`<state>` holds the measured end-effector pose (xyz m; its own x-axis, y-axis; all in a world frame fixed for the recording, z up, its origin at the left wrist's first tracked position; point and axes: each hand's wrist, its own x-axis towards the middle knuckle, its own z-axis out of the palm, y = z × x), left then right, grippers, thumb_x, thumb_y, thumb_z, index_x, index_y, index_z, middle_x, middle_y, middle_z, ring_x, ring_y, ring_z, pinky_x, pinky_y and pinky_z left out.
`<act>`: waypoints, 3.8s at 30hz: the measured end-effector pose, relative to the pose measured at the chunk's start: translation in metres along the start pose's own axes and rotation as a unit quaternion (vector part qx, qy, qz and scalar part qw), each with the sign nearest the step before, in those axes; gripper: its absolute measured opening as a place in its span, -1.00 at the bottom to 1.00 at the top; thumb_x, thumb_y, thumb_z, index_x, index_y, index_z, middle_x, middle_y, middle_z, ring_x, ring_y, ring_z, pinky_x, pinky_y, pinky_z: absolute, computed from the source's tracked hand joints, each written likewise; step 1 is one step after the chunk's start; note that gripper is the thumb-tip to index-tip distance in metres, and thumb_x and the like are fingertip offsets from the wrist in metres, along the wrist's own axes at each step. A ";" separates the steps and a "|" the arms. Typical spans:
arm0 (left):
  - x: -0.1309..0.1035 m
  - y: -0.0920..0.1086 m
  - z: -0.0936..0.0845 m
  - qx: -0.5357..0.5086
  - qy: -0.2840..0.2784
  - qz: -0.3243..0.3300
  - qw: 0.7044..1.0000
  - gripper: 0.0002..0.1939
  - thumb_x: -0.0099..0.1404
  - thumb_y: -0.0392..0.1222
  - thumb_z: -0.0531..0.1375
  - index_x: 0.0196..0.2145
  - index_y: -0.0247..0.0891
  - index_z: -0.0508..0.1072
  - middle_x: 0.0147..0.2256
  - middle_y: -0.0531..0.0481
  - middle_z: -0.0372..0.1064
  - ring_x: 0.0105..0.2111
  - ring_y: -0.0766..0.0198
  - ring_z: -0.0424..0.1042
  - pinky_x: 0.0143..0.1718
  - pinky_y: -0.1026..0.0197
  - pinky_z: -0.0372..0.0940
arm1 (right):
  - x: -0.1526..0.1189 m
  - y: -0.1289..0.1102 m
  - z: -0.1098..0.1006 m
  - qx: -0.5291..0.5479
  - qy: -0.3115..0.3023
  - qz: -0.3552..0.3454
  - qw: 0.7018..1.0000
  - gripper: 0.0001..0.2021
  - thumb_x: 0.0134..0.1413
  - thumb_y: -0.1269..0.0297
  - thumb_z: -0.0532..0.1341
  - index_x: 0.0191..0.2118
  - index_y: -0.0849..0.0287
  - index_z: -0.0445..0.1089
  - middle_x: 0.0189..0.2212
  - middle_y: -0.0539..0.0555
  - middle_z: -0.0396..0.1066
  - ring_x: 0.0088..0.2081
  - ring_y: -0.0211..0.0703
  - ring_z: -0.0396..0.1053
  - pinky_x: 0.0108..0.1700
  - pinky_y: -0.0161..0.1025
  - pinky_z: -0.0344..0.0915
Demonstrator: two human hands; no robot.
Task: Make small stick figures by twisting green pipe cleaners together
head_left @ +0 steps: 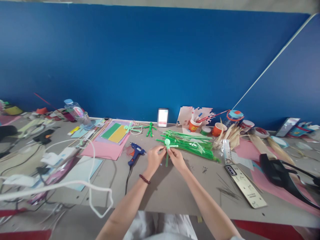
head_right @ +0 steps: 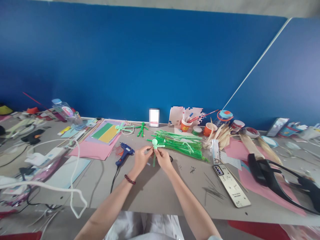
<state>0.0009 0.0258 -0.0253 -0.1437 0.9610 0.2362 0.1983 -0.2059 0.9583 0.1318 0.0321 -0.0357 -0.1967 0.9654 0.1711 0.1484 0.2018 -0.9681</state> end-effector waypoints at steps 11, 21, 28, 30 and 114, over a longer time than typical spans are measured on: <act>0.003 -0.005 0.012 -0.169 0.019 -0.080 0.982 -0.77 0.04 -0.05 0.25 -0.42 -0.27 0.52 -0.35 -0.08 0.48 -0.31 0.21 0.40 -0.28 0.22 0.27 | -0.009 0.001 0.009 -0.111 0.084 -0.042 0.989 -0.62 0.15 0.02 0.02 -0.52 0.16 0.35 -0.59 0.03 0.30 -0.52 -0.17 0.22 -0.41 -0.28 0.12; 0.003 0.002 0.008 -0.257 -0.082 -0.111 0.956 -0.70 0.04 -0.02 0.27 -0.35 -0.29 0.49 -0.42 -0.02 0.45 -0.38 0.27 0.39 -0.30 0.24 0.24 | -0.012 -0.002 0.002 -0.226 0.203 -0.110 0.947 -0.77 0.12 0.18 0.09 -0.27 0.15 0.44 -0.30 0.18 0.44 -0.25 -0.02 0.34 -0.17 -0.15 0.22; 0.012 -0.004 0.001 -0.213 -0.043 -0.141 0.966 -0.75 0.01 -0.04 0.28 -0.45 -0.30 0.49 -0.49 0.01 0.41 -0.46 0.34 0.34 -0.37 0.29 0.21 | -0.013 -0.008 0.004 -0.201 0.198 -0.116 0.952 -0.77 0.13 0.15 0.10 -0.24 0.14 0.42 -0.29 0.16 0.43 -0.22 -0.06 0.34 -0.16 -0.17 0.25; 0.014 -0.006 -0.002 -0.185 -0.013 -0.129 0.974 -0.73 0.03 -0.02 0.25 -0.43 -0.30 0.48 -0.49 0.01 0.41 -0.45 0.33 0.34 -0.37 0.30 0.21 | -0.012 -0.008 0.004 -0.170 0.211 -0.093 0.958 -0.75 0.13 0.13 0.08 -0.28 0.15 0.40 -0.33 0.15 0.42 -0.26 -0.09 0.34 -0.21 -0.20 0.26; 0.017 -0.008 0.000 -0.366 -0.062 -0.304 0.878 -0.73 -0.04 -0.20 0.36 -0.34 -0.32 0.49 -0.37 -0.11 0.52 -0.43 0.29 0.48 -0.34 0.27 0.37 | -0.002 -0.004 -0.007 -0.019 0.218 -0.019 0.976 -0.61 0.08 0.07 0.09 -0.06 0.18 0.38 -0.06 0.20 0.39 -0.13 -0.03 0.37 -0.15 -0.15 0.33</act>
<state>-0.0034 0.0433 -0.0294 0.1080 0.9378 -0.3300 -0.5601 0.3317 0.7591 0.1390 0.0302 -0.0310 0.2273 0.9340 0.2757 0.1863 0.2362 -0.9537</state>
